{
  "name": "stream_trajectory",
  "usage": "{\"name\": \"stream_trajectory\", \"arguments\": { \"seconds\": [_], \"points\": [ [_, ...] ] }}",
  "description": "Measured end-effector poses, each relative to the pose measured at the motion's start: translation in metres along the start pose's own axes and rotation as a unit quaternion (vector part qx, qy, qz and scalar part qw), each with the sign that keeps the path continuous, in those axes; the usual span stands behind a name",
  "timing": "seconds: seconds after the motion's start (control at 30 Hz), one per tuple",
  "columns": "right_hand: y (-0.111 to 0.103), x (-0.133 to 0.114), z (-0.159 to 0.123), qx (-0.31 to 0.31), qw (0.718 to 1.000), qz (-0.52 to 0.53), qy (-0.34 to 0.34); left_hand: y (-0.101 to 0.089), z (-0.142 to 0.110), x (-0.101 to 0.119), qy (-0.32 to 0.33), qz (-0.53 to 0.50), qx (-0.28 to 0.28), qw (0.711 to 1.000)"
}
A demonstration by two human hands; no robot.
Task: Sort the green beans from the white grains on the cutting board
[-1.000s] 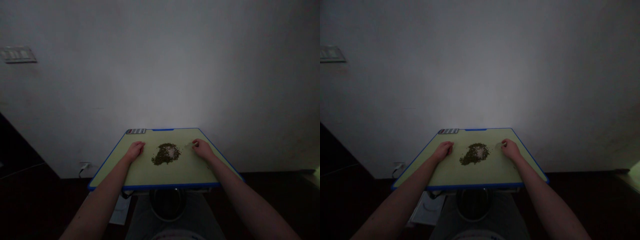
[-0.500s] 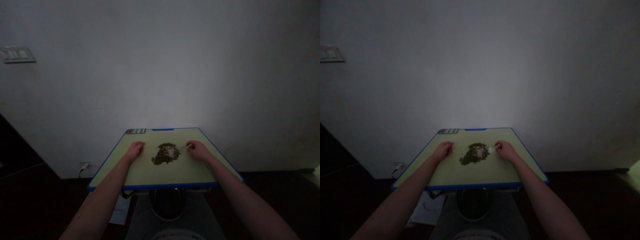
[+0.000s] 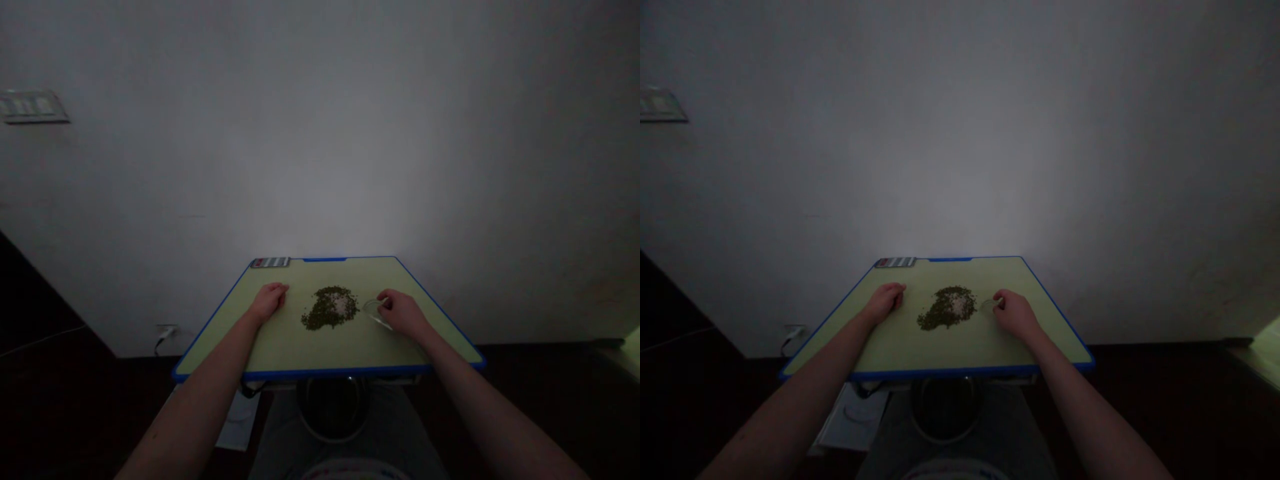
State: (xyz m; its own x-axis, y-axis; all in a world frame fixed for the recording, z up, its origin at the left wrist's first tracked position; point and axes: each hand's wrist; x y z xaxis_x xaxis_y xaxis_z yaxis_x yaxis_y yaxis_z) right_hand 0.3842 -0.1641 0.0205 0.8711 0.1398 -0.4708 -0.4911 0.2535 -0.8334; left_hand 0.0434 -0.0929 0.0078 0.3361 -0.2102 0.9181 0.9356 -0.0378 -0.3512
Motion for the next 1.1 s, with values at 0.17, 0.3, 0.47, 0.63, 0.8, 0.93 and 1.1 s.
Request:
{"name": "stream_trajectory", "arguments": {
  "seconds": [0.17, 0.3, 0.47, 0.63, 0.8, 0.93, 1.1],
  "points": [
    [0.007, 0.000, 0.000, 0.012, 1.000, -0.014, 0.012, 0.001, 0.001, -0.002, 0.000, -0.009, 0.000, 1.000],
    [0.010, 0.000, 0.003, 0.016, 1.000, -0.009, 0.011, 0.001, -0.001, 0.003, -0.004, -0.002, -0.002, 1.000],
    [0.010, -0.001, 0.004, 0.009, 1.000, -0.005, 0.006, 0.002, -0.003, 0.008, -0.016, -0.010, -0.001, 1.000],
    [0.011, 0.000, -0.001, 0.014, 1.000, -0.011, 0.012, 0.001, 0.001, -0.001, -0.012, -0.013, 0.001, 1.000],
    [0.012, 0.000, -0.006, 0.012, 1.000, 0.004, 0.015, 0.002, 0.000, -0.001, 0.000, -0.002, 0.006, 1.000],
    [0.011, 0.001, -0.007, 0.006, 1.000, 0.015, 0.015, 0.003, 0.000, 0.001, -0.002, -0.011, -0.002, 1.000],
    [0.011, 0.003, -0.009, -0.003, 1.000, 0.014, 0.016, 0.003, 0.003, -0.005, -0.011, -0.046, -0.005, 0.999]
  ]
}}
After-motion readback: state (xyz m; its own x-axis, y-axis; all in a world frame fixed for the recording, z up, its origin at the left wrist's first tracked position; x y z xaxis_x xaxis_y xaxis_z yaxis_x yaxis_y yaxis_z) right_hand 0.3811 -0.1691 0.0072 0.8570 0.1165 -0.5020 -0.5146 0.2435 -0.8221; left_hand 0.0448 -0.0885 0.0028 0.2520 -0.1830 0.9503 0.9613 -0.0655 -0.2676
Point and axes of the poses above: each hand's wrist, its own z-axis towards the middle knuckle, its own y-axis out of the palm, x = y × z, and after that the axes turned 1 degree about -x, right-handed
